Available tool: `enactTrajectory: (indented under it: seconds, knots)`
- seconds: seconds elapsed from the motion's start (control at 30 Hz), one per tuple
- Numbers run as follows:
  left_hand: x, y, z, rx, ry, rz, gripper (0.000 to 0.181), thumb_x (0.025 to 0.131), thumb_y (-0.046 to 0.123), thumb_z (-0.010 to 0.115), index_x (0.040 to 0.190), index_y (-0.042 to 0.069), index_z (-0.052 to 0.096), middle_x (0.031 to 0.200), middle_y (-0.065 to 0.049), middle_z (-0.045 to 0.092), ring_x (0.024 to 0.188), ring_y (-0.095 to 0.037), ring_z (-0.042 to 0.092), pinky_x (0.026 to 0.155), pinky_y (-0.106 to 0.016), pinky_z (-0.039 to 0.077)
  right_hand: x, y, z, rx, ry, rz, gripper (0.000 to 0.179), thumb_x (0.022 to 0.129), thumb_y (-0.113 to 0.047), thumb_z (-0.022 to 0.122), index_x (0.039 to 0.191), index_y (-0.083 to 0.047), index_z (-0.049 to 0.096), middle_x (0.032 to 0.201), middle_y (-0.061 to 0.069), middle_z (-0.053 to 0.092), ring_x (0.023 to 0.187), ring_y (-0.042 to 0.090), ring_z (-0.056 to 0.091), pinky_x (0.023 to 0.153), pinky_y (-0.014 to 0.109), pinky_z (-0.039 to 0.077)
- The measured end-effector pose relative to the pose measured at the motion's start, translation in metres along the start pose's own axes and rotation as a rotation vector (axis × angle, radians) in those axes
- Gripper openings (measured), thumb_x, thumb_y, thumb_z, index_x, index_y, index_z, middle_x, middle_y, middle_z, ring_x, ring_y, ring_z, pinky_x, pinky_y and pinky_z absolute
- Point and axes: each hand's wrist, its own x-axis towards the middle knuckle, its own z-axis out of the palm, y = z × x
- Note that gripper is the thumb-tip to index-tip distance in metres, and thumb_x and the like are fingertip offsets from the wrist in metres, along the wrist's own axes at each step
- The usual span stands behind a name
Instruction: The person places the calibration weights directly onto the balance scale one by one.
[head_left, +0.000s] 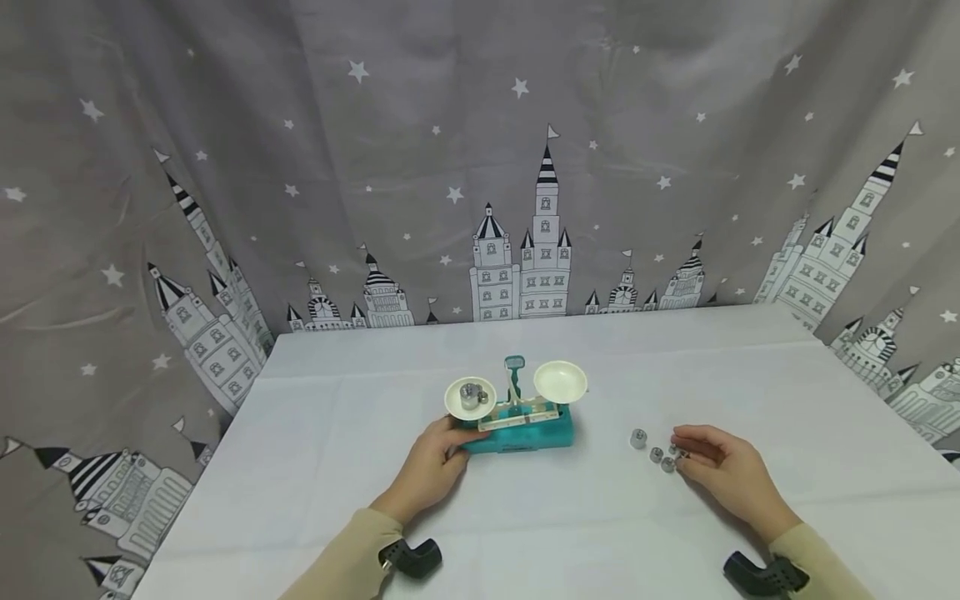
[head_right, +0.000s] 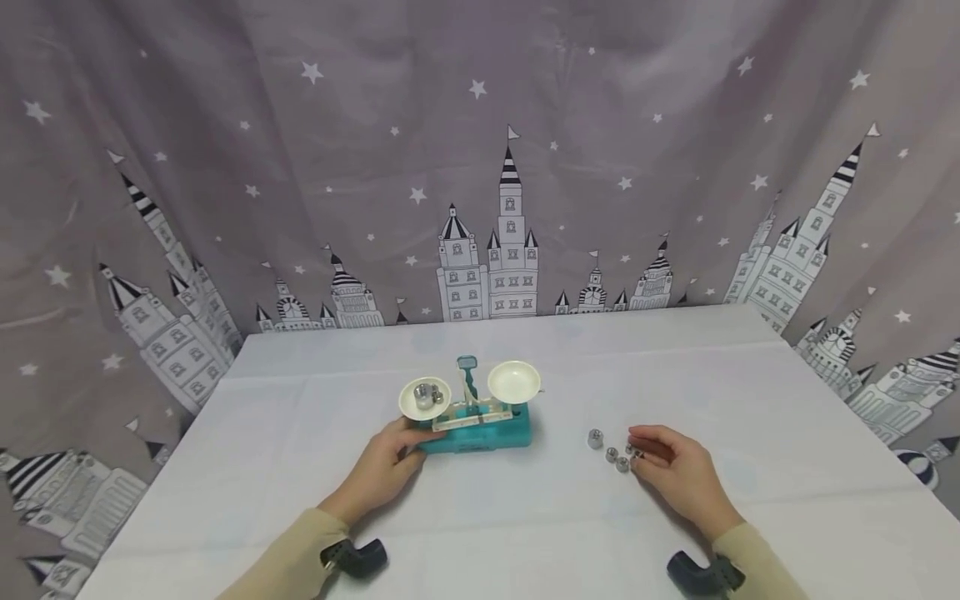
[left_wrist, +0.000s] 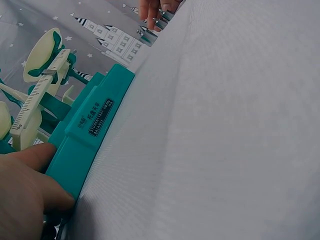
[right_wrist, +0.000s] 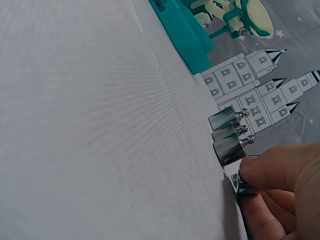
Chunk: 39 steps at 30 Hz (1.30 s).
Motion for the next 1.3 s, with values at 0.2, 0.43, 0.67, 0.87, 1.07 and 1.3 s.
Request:
enactTrajectory:
  seconds: [0.2,0.43,0.67,0.87,1.07,1.3]
  knots:
    - [-0.001,0.0,0.002,0.001,0.008,-0.005,0.039,0.088,-0.007,0.06,0.114,0.015,0.078,0.139,-0.017,0.063,0.134,-0.04,0.055,0.113,-0.061,0.043,-0.002,-0.001,-0.001,0.022,-0.01,0.019,0.039,0.082,0.007,0.074,0.12,0.008,0.066,0.118,0.031,0.07,0.096,-0.021,0.058,0.079,0.005,0.054]
    - [-0.001,-0.003,0.0,0.0,0.011,0.041,0.04,0.088,-0.007,0.059,0.117,0.015,0.078,0.138,-0.016,0.064,0.132,-0.039,0.057,0.111,-0.059,0.046,-0.003,-0.004,0.0,0.019,-0.01,0.0,0.04,0.082,0.009,0.074,0.12,0.008,0.066,0.118,0.031,0.07,0.096,-0.021,0.058,0.079,0.006,0.055]
    - [-0.003,-0.006,-0.005,0.022,0.023,0.01,0.04,0.088,-0.008,0.06,0.116,0.015,0.078,0.138,-0.015,0.064,0.132,-0.039,0.057,0.11,-0.06,0.046,0.004,-0.005,0.005,0.069,-0.007,-0.018,0.04,0.08,0.01,0.075,0.119,0.011,0.065,0.116,0.032,0.07,0.094,-0.018,0.061,0.079,0.007,0.056]
    - [-0.002,-0.004,-0.005,0.011,0.012,0.017,0.04,0.088,-0.008,0.058,0.116,0.013,0.078,0.14,-0.017,0.063,0.133,-0.041,0.056,0.112,-0.061,0.044,0.004,-0.005,0.004,0.083,0.065,-0.011,0.041,0.078,0.013,0.077,0.116,0.013,0.065,0.11,0.032,0.07,0.088,-0.015,0.065,0.076,0.008,0.056]
    - [0.0,-0.002,-0.002,-0.01,0.004,0.02,0.039,0.089,-0.008,0.057,0.116,0.011,0.078,0.142,-0.019,0.061,0.135,-0.041,0.055,0.113,-0.06,0.044,0.002,-0.007,-0.001,0.004,0.134,-0.037,0.039,0.075,0.012,0.079,0.113,0.012,0.067,0.099,0.029,0.074,0.082,-0.015,0.065,0.072,0.008,0.057]
    - [0.001,0.0,0.0,-0.023,0.003,0.021,0.04,0.088,-0.008,0.058,0.117,0.012,0.077,0.142,-0.018,0.06,0.137,-0.039,0.054,0.115,-0.058,0.043,-0.001,-0.01,-0.006,-0.085,0.207,-0.1,0.04,0.073,0.011,0.081,0.111,0.008,0.07,0.09,0.021,0.075,0.078,-0.018,0.06,0.069,0.004,0.053]
